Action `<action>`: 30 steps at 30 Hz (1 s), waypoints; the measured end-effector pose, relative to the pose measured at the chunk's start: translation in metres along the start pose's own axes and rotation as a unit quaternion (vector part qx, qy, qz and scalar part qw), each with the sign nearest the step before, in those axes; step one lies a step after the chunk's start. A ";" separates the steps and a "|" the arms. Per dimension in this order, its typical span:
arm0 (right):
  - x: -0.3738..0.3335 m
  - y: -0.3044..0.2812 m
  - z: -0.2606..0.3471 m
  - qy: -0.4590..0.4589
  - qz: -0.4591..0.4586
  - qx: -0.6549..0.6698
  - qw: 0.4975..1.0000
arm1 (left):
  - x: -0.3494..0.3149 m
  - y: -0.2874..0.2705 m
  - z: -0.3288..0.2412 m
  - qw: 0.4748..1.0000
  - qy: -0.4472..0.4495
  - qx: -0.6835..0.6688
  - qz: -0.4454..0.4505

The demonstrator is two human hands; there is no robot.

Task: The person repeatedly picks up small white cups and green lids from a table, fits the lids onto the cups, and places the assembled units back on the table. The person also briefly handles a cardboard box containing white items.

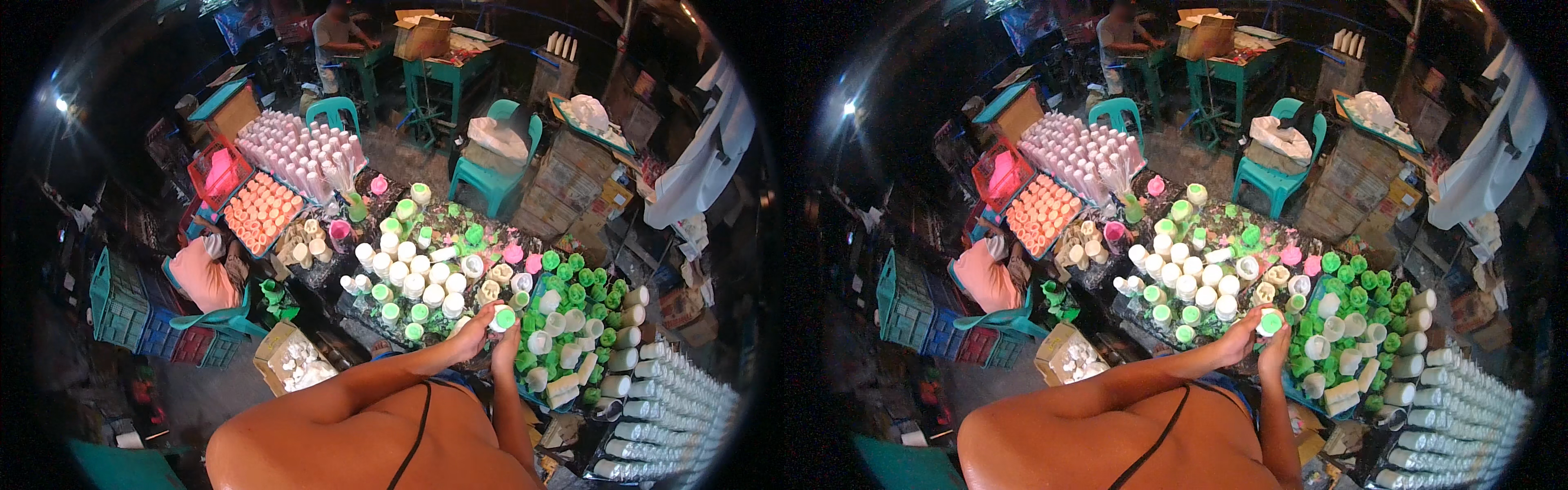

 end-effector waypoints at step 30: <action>-0.018 0.021 0.035 -0.019 0.028 -0.085 0.996 | 0.007 -0.017 0.017 0.986 -0.038 -0.155 0.054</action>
Point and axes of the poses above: each hand's wrist, its own x-axis towards the middle knuckle, its own y-axis out of the palm, z = x × y, the point moved 10 cm from there along x, towards the middle knuckle, and after that the axes turned 13 degrees about y, right-handed, at the moved point
